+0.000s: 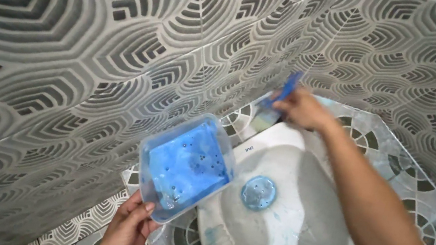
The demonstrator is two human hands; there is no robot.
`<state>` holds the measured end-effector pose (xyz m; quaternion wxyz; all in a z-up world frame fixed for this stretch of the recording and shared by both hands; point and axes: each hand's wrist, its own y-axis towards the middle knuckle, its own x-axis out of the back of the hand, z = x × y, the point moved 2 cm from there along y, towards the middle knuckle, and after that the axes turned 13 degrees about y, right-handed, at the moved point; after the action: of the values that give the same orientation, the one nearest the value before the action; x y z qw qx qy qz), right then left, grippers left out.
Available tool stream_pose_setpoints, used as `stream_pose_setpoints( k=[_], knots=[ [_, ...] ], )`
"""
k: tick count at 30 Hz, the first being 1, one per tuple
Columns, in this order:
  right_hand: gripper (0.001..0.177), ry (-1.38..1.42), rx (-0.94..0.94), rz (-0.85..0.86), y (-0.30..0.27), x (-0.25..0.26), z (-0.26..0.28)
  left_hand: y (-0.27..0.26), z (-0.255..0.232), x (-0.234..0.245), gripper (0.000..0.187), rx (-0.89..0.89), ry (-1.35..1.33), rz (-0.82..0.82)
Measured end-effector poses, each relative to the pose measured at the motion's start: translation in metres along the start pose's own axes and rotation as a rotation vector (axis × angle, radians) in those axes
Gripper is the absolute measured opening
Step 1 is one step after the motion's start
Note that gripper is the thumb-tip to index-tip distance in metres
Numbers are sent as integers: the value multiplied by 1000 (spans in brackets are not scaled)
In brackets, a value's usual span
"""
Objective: The person applies a blue liquid to the grout lines of the wall tiles and around a floor drain using a brush while holding a plastic container.
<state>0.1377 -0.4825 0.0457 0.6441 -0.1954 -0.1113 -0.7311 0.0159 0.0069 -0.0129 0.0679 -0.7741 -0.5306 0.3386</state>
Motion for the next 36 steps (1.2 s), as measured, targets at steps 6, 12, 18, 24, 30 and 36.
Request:
stream_pose_setpoints(
  k=[6, 12, 18, 24, 30, 36],
  knots=[
    [28, -57, 150, 170, -18, -116, 9, -5, -1, 8, 57, -78, -70, 62],
    [25, -150, 23, 28, -35, -121, 30, -11, -1, 8, 59, -71, -51, 34],
    [33, -374, -39, -509, -33, 33, -8, -8, -2, -7, 59, -61, -47, 76],
    [34, -485, 27, -717, -94, 118, -45, 0, -12, -29, 60, -25, 35, 112],
    [19, -153, 281, -711, -65, 14, -16, 27, -5, -60, 57, -52, 69, 137],
    [16, -180, 90, -757, -80, 27, -7, 42, -1, -83, 56, -31, 13, 237]
  ],
)
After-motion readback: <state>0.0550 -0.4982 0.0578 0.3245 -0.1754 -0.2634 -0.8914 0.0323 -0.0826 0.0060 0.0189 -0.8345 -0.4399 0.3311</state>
